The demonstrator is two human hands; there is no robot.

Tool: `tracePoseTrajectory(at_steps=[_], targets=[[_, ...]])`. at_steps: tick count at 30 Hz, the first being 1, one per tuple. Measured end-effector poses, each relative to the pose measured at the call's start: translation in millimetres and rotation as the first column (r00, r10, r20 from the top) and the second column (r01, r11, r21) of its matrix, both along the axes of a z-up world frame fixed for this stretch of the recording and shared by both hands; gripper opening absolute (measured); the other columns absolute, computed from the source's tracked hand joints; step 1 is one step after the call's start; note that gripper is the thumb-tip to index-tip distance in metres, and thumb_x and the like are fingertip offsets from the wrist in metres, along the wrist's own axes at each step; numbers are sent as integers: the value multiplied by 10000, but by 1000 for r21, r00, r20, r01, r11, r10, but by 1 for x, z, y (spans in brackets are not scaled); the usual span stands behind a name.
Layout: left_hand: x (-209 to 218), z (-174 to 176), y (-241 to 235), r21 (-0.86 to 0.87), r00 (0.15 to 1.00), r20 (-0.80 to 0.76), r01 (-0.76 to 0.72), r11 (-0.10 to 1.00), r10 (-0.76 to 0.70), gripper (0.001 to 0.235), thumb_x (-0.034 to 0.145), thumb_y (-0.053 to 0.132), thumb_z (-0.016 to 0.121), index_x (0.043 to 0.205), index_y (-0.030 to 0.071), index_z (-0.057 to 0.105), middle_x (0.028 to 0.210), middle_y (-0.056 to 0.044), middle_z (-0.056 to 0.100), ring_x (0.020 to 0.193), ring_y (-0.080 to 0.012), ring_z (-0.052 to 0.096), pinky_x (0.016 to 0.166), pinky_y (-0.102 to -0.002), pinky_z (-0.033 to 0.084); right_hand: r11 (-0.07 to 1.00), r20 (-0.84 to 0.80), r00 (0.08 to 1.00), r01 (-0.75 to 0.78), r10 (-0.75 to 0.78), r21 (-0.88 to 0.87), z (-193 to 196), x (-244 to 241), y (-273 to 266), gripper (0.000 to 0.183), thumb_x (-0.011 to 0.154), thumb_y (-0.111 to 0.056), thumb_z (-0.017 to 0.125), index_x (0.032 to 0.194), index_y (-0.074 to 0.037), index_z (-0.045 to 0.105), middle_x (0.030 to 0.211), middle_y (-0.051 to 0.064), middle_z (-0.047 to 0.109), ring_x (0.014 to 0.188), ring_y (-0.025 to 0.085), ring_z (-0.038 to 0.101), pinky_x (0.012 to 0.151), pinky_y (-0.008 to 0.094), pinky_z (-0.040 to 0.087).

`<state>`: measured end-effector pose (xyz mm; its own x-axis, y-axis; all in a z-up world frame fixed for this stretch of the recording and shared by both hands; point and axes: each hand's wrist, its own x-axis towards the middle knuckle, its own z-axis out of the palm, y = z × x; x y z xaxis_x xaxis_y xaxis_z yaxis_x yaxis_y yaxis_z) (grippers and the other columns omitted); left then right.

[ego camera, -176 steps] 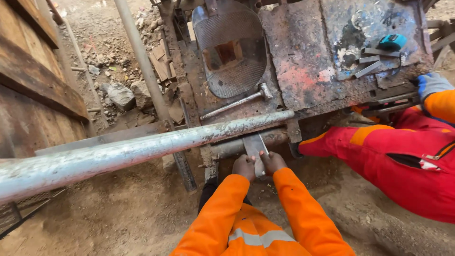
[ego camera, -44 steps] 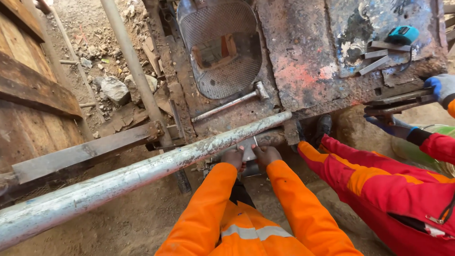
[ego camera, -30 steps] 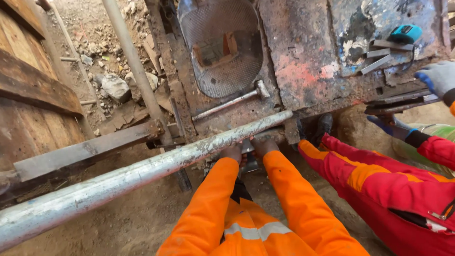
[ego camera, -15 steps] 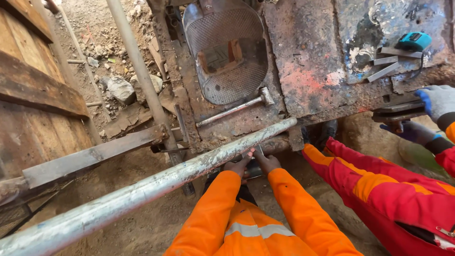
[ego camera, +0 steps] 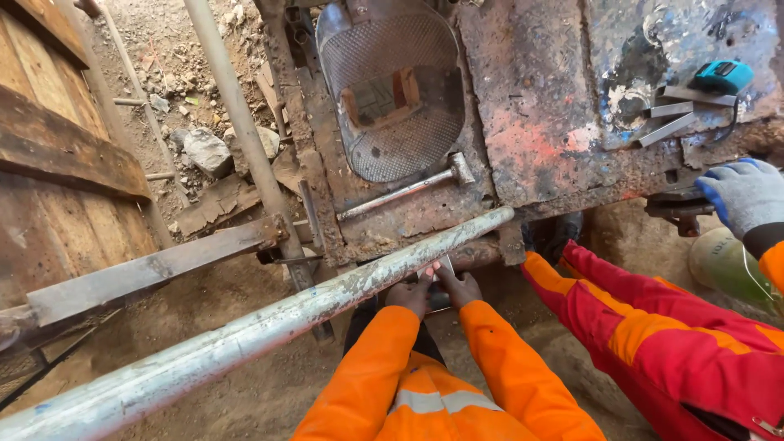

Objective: Fitting and adjusting a metal band around a pipe on a fabrication floor

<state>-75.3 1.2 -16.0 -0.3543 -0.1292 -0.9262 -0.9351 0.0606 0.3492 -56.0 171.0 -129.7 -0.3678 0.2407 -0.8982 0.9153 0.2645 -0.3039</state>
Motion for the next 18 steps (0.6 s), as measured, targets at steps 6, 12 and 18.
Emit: tracePoseTrajectory(at_steps=[6,12,18], targets=[[-3,7,14,-3,997,8,-70,998,70,410,968,494,663,897,127,833,875,-99,753,848,-249,729,839,-410,575,989,-115,992,-40,57,142,37,2,-8,499,813,-674,730,769,-178,750,773,39,767,839,215,696,804,337,509],[-35,76,8,163,980,10,-200,966,201,718,991,432,584,1533,-30,490,1628,-269,345,1569,-397,158,1310,-464,16,988,-76,997,11,1,152,58,-32,-32,418,768,-581,754,699,-169,724,747,42,746,861,261,713,833,353,535],[-36,103,-4,89,955,150,-271,958,257,924,852,527,800,1529,-14,480,1630,-216,370,1554,-338,258,1275,-542,124,991,80,997,-9,-1,133,102,-40,-36,757,639,-801,758,915,-97,802,907,152,782,1053,313,724,1016,450,524]])
